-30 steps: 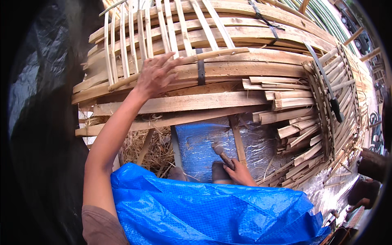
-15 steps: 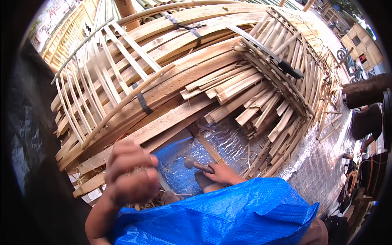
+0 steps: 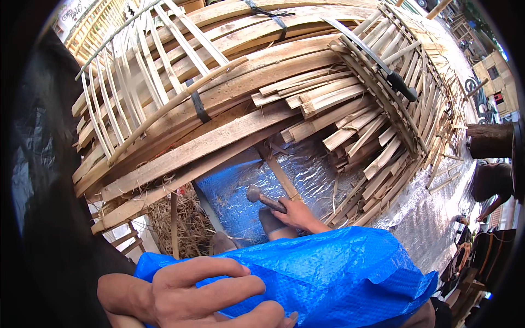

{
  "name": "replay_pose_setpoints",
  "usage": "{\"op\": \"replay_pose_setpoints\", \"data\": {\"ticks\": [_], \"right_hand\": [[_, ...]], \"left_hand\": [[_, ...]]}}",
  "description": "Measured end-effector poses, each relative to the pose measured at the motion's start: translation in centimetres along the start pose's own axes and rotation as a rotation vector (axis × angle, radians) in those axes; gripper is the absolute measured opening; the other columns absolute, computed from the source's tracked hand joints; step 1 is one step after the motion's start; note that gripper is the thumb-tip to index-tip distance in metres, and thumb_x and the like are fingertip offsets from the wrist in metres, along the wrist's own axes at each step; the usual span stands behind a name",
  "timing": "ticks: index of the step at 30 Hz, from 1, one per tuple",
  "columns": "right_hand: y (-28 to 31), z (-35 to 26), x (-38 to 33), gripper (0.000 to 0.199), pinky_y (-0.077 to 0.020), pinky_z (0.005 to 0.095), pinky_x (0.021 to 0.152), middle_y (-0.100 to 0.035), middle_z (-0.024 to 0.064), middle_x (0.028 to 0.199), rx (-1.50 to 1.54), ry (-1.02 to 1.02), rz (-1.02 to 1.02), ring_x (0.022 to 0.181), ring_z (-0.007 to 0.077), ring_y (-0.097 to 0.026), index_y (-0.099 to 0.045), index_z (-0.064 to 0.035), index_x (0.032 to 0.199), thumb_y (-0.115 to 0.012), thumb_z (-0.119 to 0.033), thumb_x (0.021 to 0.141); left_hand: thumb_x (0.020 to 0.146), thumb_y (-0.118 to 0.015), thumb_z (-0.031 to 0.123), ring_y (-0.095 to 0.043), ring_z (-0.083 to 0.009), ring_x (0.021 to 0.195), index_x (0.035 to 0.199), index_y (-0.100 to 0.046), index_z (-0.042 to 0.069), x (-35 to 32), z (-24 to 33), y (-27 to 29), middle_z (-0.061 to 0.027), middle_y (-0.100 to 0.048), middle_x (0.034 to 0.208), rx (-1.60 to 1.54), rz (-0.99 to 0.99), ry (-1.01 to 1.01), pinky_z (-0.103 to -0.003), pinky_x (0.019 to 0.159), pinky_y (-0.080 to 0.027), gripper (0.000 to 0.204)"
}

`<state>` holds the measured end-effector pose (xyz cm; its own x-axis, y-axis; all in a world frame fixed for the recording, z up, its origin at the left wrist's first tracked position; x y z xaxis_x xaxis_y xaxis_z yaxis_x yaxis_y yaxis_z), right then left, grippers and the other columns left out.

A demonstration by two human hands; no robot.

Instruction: The person constructs a wooden or bamboo lattice structure by aligning slats and securing them using a hammer.

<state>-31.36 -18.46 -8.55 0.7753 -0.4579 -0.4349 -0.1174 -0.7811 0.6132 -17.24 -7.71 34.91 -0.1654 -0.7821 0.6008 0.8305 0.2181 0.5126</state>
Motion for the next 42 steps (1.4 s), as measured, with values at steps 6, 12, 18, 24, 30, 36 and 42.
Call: {"op": "replay_pose_setpoints", "data": {"ticks": [6, 12, 18, 24, 30, 36, 42], "right_hand": [[0.6, -0.3, 0.0, 0.037, -0.0511, 0.0544, 0.073, -0.068, 0.0247, 0.083, 0.011, -0.013, -0.024, 0.08, 0.0456, -0.067, -0.063, -0.0066, 0.103, -0.066, -0.042, 0.091], [0.9, -0.2, 0.0, 0.037, -0.0515, 0.0534, 0.072, -0.068, 0.0247, 0.084, -0.003, -0.001, -0.014, 0.08, 0.0462, -0.066, -0.062, -0.0065, 0.102, -0.066, -0.042, 0.091], [0.6, 0.1, 0.1, 0.037, -0.0518, 0.0542, 0.073, -0.068, 0.0244, 0.083, 0.018, 0.017, 0.009, 0.08, 0.0462, -0.067, -0.062, -0.0068, 0.101, -0.066, -0.042, 0.091], [0.7, -0.1, 0.2, 0.037, -0.052, 0.0542, 0.073, -0.068, 0.0242, 0.084, 0.011, 0.014, -0.001, 0.08, 0.0458, -0.067, -0.062, -0.0073, 0.103, -0.066, -0.042, 0.091], [0.6, 0.1, 0.2, 0.036, -0.0523, 0.0537, 0.074, -0.068, 0.0237, 0.085, 0.016, 0.01, -0.003, 0.081, 0.045, -0.067, -0.063, -0.0079, 0.105, -0.065, -0.041, 0.09], [0.5, 0.2, 0.2, 0.037, -0.052, 0.0544, 0.076, -0.069, 0.0234, 0.084, 0.027, 0.021, 0.008, 0.083, 0.0442, -0.067, -0.063, -0.0068, 0.101, -0.064, -0.042, 0.089], [0.7, 0.0, 0.2, 0.037, -0.0519, 0.0544, 0.075, -0.068, 0.0238, 0.084, 0.031, 0.024, 0.025, 0.082, 0.0443, -0.067, -0.062, -0.006, 0.1, -0.065, -0.041, 0.088]], "left_hand": [[0.078, -0.072, -0.004, -0.063, -0.0288, 0.068, 0.085, -0.049, 0.018, 0.1, 0.1, -1.1, -0.0097, -0.063, 0.084, 0.317, -0.132, -0.018, -0.046, 0.064, -0.056, 0.033], [0.087, -0.071, 0.026, -0.064, -0.02, 0.079, 0.087, -0.064, 0.012, -3.0, -7.6, -5.7, -0.0032, -0.062, 0.081, 0.451, -0.386, 0.308, -0.036, 0.073, -0.052, 0.016], [0.094, -0.065, 0.035, -0.065, -0.0295, 0.099, 0.113, -0.062, 0.008, -15.1, -17.1, -10.5, -0.0102, -0.067, 0.108, 0.513, -0.877, 0.554, -0.043, 0.084, -0.049, 0.034], [0.095, -0.061, 0.042, -0.067, -0.0299, 0.104, 0.127, -0.06, 0.012, -21.6, -16.9, -14.7, -0.0102, -0.067, 0.111, 0.166, -1.042, 0.663, -0.045, 0.088, -0.049, 0.044], [0.095, -0.061, 0.042, -0.067, -0.0298, 0.105, 0.127, -0.061, 0.012, -21.0, -18.6, -13.9, -0.0099, -0.068, 0.113, 0.353, -0.967, 0.58, -0.045, 0.088, -0.05, 0.044], [0.096, -0.061, 0.04, -0.065, -0.0308, 0.108, 0.129, -0.06, 0.012, -21.3, -18.2, -14.4, -0.0106, -0.067, 0.116, 0.296, -0.987, 0.605, -0.045, 0.089, -0.049, 0.044], [0.097, -0.059, 0.037, -0.063, -0.0322, 0.113, 0.133, -0.058, 0.011, -20.6, -18.0, -14.2, -0.0123, -0.066, 0.12, 0.266, -1.043, 0.657, -0.047, 0.094, -0.048, 0.044]]}}
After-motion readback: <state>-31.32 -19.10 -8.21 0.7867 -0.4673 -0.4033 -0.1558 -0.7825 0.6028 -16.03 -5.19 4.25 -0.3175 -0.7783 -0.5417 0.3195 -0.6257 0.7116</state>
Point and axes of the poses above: each hand's wrist, its own x-axis towards the middle knuckle, its own y-axis out of the back of the hand, z = x × y, the point moved 8 cm from there along x, towards the middle knuckle
